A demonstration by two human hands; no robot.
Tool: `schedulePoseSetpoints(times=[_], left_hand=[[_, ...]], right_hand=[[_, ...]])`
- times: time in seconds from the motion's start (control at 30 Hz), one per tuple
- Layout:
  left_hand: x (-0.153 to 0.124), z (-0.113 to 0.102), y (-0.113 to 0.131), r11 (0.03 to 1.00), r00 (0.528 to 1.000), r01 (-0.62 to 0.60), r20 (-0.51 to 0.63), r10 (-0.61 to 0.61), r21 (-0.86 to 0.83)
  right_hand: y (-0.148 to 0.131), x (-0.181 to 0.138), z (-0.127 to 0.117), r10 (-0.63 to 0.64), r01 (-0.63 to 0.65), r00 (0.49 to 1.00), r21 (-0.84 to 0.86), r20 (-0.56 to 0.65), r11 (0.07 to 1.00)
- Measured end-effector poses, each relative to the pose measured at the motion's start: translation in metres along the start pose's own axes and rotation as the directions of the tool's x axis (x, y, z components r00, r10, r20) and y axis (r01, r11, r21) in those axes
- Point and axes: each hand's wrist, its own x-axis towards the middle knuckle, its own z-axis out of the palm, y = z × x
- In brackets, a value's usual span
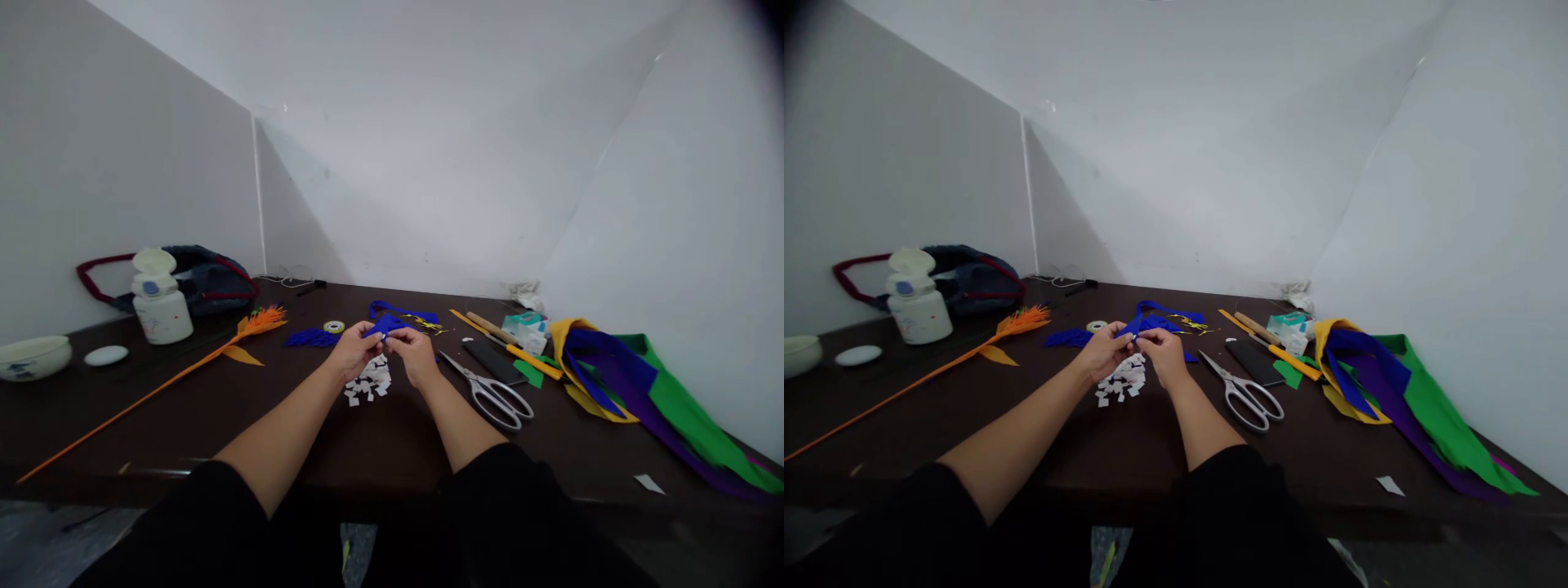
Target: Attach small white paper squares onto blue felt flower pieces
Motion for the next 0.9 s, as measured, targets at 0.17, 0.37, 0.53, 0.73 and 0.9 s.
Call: schedulePoseSetpoints(times=[0.17, 0.37, 0.53, 0.73, 0.9], left_hand=[[-0.0039, 0.0052, 0.0013, 0.998, 0.999, 0.040, 0.017, -0.041, 0.038], [-0.0047, 0.0042, 0.0018, 0.992, 0.999, 0.048, 0.013, -0.050, 0.116], [-0.0022, -0.0003, 0.0003, 0.979, 1.000, 0.014, -0.004, -0.014, 0.201], [0.0002, 0.0008, -0.0009, 0.960, 0.998, -0.049, -0.021, 0.057, 0.275], [0.0009, -0.0016, -0.0028, 0.938, 0.997, -0.076, 0.002, 0.080, 0.339]], right_hand=[[-0.0010, 0.0004, 0.0000, -0.007, 0.007, 1.000, 0.034, 0.004, 0.999], [0.0025, 0.0027, -0.0010, 0.028, -0.029, 0.999, 0.031, 0.019, 0.999], [0.0043, 0.0016, -0.0018, 0.039, -0.040, 0.998, 0.035, 0.046, 0.999], [0.0058, 0.0017, -0.0016, 0.050, -0.052, 0.998, 0.056, 0.025, 0.997], [0.0071, 0.0034, -0.0028, 0.110, -0.113, 0.993, 0.119, 0.033, 0.986]])
